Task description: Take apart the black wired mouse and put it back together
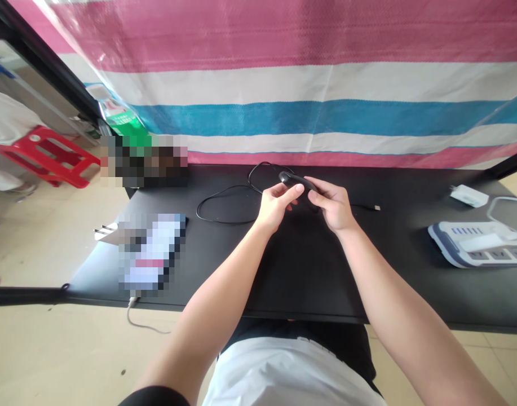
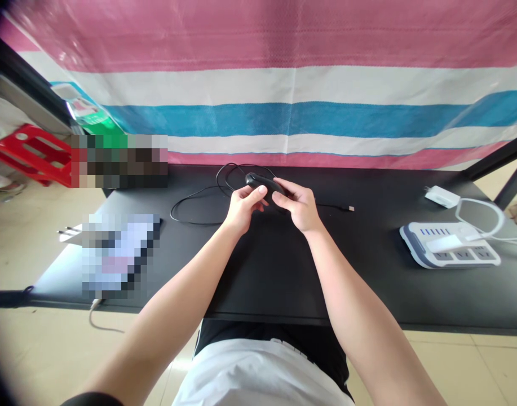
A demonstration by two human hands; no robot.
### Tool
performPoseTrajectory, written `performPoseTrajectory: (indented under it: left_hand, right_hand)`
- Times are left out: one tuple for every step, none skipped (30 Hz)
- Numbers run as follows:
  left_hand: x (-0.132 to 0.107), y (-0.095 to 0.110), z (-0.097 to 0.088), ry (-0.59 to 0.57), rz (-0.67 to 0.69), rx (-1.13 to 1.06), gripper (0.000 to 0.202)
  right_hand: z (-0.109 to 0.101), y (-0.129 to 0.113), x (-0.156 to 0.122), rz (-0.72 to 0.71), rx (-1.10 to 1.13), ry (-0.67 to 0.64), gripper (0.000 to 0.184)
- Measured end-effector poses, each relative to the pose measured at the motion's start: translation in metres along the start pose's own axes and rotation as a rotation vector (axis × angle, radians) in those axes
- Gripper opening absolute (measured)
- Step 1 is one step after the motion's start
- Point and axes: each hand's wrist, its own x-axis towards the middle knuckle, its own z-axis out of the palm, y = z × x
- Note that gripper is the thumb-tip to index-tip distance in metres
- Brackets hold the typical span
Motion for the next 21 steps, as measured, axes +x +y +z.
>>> performPoseTrajectory:
  left_hand:
    - [0.0001, -0.0001, -0.0004, -0.004, 0.000, 0.008, 0.044]
    - [0.0001, -0.0002, -0.0009, -0.006, 0.001, 0.014, 0.044]
    - [0.0000, -0.0003, -0.0013, -0.007, 0.005, 0.019, 0.044]
    - [-0.0001, -0.0003, -0.0018, -0.008, 0.009, 0.022, 0.043]
    - [-0.0002, -0.0004, -0.0021, -0.009, 0.013, 0.025, 0.043]
    - [-0.0003, -0.0004, -0.0024, -0.011, 0.016, 0.027, 0.043]
    - [-0.0004, -0.0004, -0.0026, -0.013, 0.017, 0.028, 0.042]
    - [-0.0005, -0.0003, -0.0028, -0.013, 0.017, 0.029, 0.043]
    - [-0.0005, -0.0002, -0.0029, -0.013, 0.016, 0.028, 0.043]
    - [-0.0005, 0.0000, -0.0029, -0.011, 0.015, 0.027, 0.043]
    - [-0.0004, 0.0003, -0.0029, -0.010, 0.013, 0.027, 0.044]
    - [-0.0003, 0.0006, -0.0029, -0.010, 0.011, 0.027, 0.044]
    - [-0.0002, 0.0009, -0.0029, -0.011, 0.009, 0.029, 0.044]
    - [0.0000, 0.0011, -0.0029, -0.014, 0.007, 0.032, 0.045]
    - [0.0002, 0.0012, -0.0030, -0.017, 0.006, 0.034, 0.045]
    - [0.0005, 0.0010, -0.0031, -0.019, 0.006, 0.035, 0.045]
    - [0.0008, 0.0008, -0.0033, -0.022, 0.006, 0.035, 0.045]
    - [0.0010, 0.0004, -0.0035, -0.025, 0.006, 0.034, 0.046]
    - [0.0013, 0.0000, -0.0038, -0.026, 0.005, 0.034, 0.046]
    - [0.0016, -0.0004, -0.0041, -0.026, 0.002, 0.034, 0.047]
    - [0.0017, -0.0008, -0.0043, -0.026, 0.000, 0.035, 0.047]
  right_hand:
    - [-0.0004, 0.0006, 0.0004, 0.002, 0.018, 0.001, 0.054]
    - [-0.0008, 0.0008, 0.0006, 0.004, 0.036, 0.003, 0.052]
    - [-0.0010, 0.0007, 0.0008, 0.005, 0.054, 0.005, 0.050]
    - [-0.0012, 0.0002, 0.0009, 0.008, 0.068, 0.007, 0.048]
    - [-0.0012, -0.0005, 0.0010, 0.012, 0.077, 0.008, 0.047]
    - [-0.0013, -0.0015, 0.0010, 0.017, 0.081, 0.007, 0.046]
    - [-0.0012, -0.0024, 0.0009, 0.022, 0.082, 0.007, 0.047]
    - [-0.0011, -0.0034, 0.0008, 0.028, 0.080, 0.007, 0.047]
    - [-0.0010, -0.0042, 0.0007, 0.032, 0.079, 0.008, 0.048]
    - [-0.0008, -0.0049, 0.0005, 0.035, 0.079, 0.008, 0.049]
    - [-0.0007, -0.0053, 0.0004, 0.036, 0.082, 0.011, 0.049]
    - [-0.0006, -0.0056, 0.0003, 0.037, 0.085, 0.013, 0.049]
    - [-0.0005, -0.0057, 0.0003, 0.038, 0.090, 0.016, 0.048]
    - [-0.0004, -0.0056, 0.0004, 0.040, 0.095, 0.019, 0.048]
    - [-0.0004, -0.0054, 0.0005, 0.042, 0.100, 0.023, 0.048]
    - [-0.0005, -0.0050, 0.0007, 0.043, 0.103, 0.025, 0.048]
    - [-0.0006, -0.0044, 0.0010, 0.043, 0.104, 0.028, 0.048]
    - [-0.0006, -0.0039, 0.0014, 0.043, 0.103, 0.031, 0.048]
    - [-0.0007, -0.0033, 0.0017, 0.042, 0.105, 0.037, 0.048]
    - [-0.0007, -0.0028, 0.0020, 0.041, 0.109, 0.043, 0.048]
    - [-0.0007, -0.0024, 0.0023, 0.041, 0.116, 0.049, 0.048]
